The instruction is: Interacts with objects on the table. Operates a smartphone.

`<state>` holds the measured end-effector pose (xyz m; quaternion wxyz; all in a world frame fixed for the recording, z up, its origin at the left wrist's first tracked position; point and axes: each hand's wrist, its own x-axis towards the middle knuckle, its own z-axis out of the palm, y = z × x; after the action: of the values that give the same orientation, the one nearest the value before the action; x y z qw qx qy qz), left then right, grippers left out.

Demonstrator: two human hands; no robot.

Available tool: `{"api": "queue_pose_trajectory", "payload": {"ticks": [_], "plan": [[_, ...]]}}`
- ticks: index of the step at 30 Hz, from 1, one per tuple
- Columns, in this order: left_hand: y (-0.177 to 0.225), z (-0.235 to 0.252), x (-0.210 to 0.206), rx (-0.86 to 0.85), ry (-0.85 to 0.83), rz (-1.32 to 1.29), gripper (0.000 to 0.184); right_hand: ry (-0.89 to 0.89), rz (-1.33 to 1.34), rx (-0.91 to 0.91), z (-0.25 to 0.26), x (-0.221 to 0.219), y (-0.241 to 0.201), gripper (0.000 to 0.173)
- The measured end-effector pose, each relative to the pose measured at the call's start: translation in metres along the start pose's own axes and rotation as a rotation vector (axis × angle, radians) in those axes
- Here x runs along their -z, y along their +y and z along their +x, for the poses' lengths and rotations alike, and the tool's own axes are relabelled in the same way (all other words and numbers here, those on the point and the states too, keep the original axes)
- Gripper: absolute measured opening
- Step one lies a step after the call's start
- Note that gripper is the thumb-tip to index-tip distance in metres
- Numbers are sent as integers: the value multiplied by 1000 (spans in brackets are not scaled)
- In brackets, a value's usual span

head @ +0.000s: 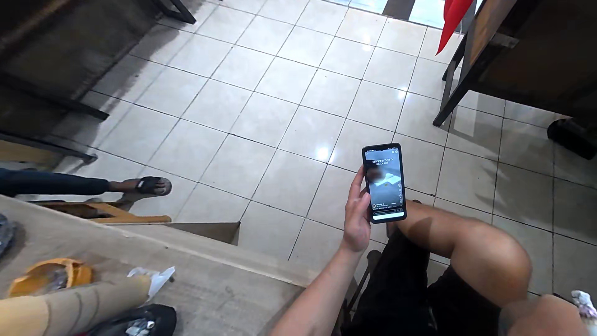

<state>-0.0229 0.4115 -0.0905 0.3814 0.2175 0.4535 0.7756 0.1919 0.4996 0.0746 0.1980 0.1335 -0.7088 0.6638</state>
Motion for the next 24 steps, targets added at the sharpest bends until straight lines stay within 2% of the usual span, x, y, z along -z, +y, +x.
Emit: {"api": "queue_pose_trajectory", "payload": {"ticks": [3, 5, 7, 10, 11, 12, 13, 15, 19, 24], "plan": [[0, 0, 0, 7, -2, -14, 66, 136, 21, -76, 6, -2, 8, 64], [-1, 0, 1, 2, -14, -13, 66, 222, -21, -192, 26, -8, 0, 54], [-1, 0, 1, -6, -25, -11, 66, 202, -88, -297, 39, -6, -9, 48], [-1, 0, 1, -10, -26, -2, 65, 249, -178, -322, 51, -11, -10, 29], [-1, 0, 1, -11, -20, 1, 64, 213, -161, -329, 50, -10, -11, 29], [-1, 0, 1, -10, -21, -1, 64, 134, -124, -323, 42, -6, -13, 37], [-1, 0, 1, -10, -19, -3, 64, 79, -70, -229, 32, -3, -12, 46], [-1, 0, 1, -9, -20, -7, 64, 63, -55, -150, 30, -2, -13, 52], [-1, 1, 1, -10, -31, -8, 64, 117, -169, -232, 37, -2, -13, 36], [-1, 0, 1, -5, -24, -21, 65, 68, -194, -303, 37, -1, -15, 44]]}}
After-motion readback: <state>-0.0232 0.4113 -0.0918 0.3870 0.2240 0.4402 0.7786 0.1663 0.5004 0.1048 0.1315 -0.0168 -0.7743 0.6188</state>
